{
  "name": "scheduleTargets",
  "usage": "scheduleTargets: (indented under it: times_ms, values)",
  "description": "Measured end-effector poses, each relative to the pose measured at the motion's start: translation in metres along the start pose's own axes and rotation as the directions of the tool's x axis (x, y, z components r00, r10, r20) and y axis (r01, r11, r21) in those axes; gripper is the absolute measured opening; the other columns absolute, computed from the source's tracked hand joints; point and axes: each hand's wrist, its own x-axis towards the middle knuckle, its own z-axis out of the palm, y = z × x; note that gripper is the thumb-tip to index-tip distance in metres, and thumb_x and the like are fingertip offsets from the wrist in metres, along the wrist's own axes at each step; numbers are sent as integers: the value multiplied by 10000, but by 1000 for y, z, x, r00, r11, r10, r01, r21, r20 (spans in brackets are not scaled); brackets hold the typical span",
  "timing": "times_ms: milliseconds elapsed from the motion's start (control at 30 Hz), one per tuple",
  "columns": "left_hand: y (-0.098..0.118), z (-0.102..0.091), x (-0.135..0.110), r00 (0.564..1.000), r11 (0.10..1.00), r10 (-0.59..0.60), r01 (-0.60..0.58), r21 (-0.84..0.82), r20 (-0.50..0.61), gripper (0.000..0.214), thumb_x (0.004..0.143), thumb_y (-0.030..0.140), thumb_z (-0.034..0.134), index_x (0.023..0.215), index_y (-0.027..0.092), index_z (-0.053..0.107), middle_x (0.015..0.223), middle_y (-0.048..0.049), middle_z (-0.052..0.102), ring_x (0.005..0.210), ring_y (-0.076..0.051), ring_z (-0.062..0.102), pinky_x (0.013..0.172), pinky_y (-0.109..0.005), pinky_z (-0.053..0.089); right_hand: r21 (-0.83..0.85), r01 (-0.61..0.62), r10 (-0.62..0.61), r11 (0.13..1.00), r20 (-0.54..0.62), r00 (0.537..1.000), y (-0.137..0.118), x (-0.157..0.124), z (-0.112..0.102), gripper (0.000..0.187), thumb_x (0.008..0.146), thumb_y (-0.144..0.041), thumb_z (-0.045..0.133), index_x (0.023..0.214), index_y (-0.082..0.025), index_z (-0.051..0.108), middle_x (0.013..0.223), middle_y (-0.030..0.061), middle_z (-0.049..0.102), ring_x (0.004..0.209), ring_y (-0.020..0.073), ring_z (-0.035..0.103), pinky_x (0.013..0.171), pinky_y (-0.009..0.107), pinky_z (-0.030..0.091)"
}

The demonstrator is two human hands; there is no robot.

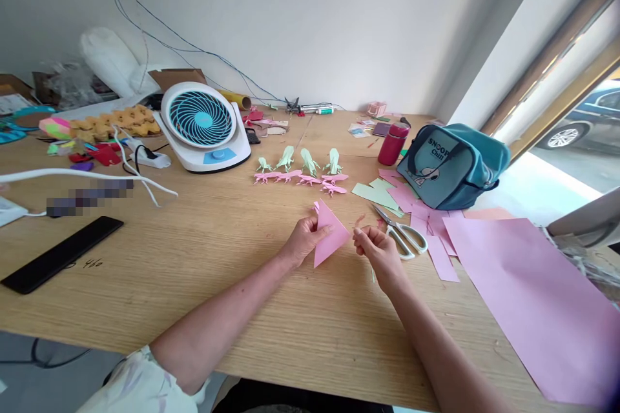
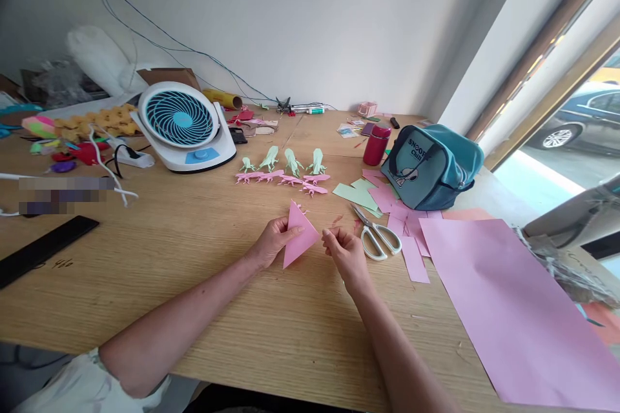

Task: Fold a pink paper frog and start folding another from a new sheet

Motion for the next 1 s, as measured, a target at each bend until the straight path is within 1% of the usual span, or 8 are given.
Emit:
scheduleTargets:
  times_ms: [133,300,400,500,600,833,933,1000]
  values:
    - [-4,0,1,998,998,-38,36,-45,-48,350,675,430,765,736,119,617,666,2,596,609,-106,484,591,-224,366,20,-64,64,998,2,998,4,1,1,413,753,-591,699,736,-183,637,695,5,594,578,117,473,560,253,380]
    - [-6,-1,-1,996,996,-74,70,-60,-55,338,694,423,747,768,121,615,692,-4,598,617,-109,478,595,-229,373,16,-137,135,990,77,988,6,-1,6,417,721,-579,740,779,-172,665,660,-5,573,597,123,454,553,245,340]
    - [-7,-1,-2,996,997,-75,74,-23,-47,304,710,394,741,739,128,597,692,0,578,622,-107,463,591,-225,369,34,-159,156,987,89,984,8,-2,7,415,699,-557,773,797,-169,660,658,-18,548,588,111,414,543,241,306]
    - [-6,-2,-4,999,996,-33,33,81,6,293,756,386,702,697,138,556,677,3,540,622,-108,449,584,-225,371,46,-181,177,982,74,981,11,-2,7,421,693,-559,779,765,-167,643,640,-20,530,581,109,397,533,241,292]
    - [-4,-3,-6,999,988,-19,15,153,29,301,789,381,663,670,146,518,634,9,497,597,-106,429,564,-228,363,54,-188,185,981,68,980,11,-3,6,422,689,-557,783,750,-166,637,638,-15,535,586,112,407,537,241,304]
    - [0,-1,-10,999,981,-22,12,195,50,321,814,390,636,644,147,511,608,3,500,578,-107,448,532,-226,359,12,-170,168,985,112,979,7,-5,5,399,753,-551,731,720,-169,620,608,-18,507,581,110,400,533,240,311]
    - [1,0,-11,999,975,-34,25,220,37,317,808,379,647,632,136,544,591,0,518,562,-106,467,520,-221,366,-17,-154,155,988,132,979,6,-5,4,401,769,-561,707,711,-172,628,599,-18,495,575,112,390,522,242,310]
    - [2,0,-12,999,977,-34,26,212,33,270,803,361,657,690,119,617,636,-20,585,588,-117,518,538,-219,397,-30,-151,154,988,140,978,7,-5,4,404,768,-565,702,708,-171,637,598,-16,497,574,114,393,517,242,311]
